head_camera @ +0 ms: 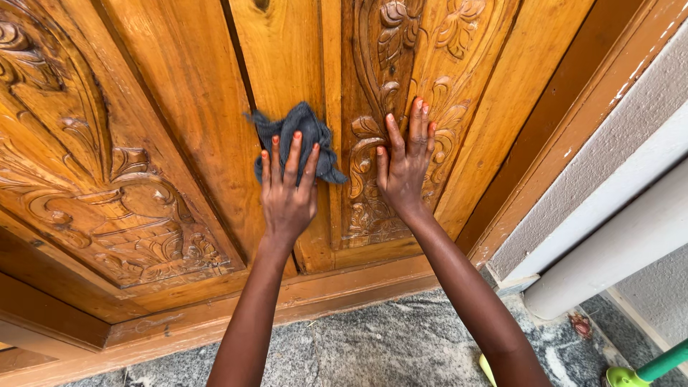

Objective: The person cleans a carved wooden door with a dark cloth, wiping across the ornate sunflower details and along the metal latch and handles.

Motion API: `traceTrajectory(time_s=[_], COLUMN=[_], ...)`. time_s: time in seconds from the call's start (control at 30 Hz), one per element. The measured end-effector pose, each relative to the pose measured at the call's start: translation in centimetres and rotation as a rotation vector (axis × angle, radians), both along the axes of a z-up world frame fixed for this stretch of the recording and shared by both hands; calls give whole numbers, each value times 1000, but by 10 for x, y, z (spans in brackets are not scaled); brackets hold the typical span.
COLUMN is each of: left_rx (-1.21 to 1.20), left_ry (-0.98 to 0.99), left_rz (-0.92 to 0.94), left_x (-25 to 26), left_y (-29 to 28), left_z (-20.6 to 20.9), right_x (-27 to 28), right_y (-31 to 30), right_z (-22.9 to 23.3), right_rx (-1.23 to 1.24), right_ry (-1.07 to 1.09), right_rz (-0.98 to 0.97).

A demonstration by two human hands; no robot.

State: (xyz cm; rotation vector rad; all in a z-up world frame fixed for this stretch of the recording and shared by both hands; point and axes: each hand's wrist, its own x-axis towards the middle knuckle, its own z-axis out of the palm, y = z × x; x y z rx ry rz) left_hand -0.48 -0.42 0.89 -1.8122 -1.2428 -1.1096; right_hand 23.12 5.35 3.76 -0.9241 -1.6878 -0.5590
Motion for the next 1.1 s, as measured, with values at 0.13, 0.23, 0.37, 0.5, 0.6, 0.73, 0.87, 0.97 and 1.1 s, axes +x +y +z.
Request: traceTrajectory(time_s=[0.13, 0.23, 0.37, 0.5, 0.6, 0.73, 0.87, 0.97, 1.1], left_rx=[54, 98, 53, 51, 63, 78, 101, 75, 10], left_ry=[-84, -157, -228, -265, -302, -306, -185, -67, -6], left_rz=[-19, -20, -31, -43, -65, -83, -91, -83, -76], left_x=[8, 21, 31, 36, 43, 46, 29, 12, 1], left_y=[-4, -3, -13, -15, -9, 3, 14, 15, 9], left_z=[45, 83, 115, 127, 115, 69, 0, -37, -31], right_x=[0, -1, 0, 1, -1, -7, -6, -3, -3], right_y=[-2, -3, -7, -11, -10, -4, -1, 1, 3], right_z=[1, 3, 7, 9, 9, 8, 4, 2, 2], right_rx=[-6, -10, -11, -2, 29, 75, 62, 54, 51], right_ry=[-5, 6, 11, 26, 41, 93, 81, 59, 45], right_rz=[2, 21, 41, 58, 33, 25, -2, 1, -7])
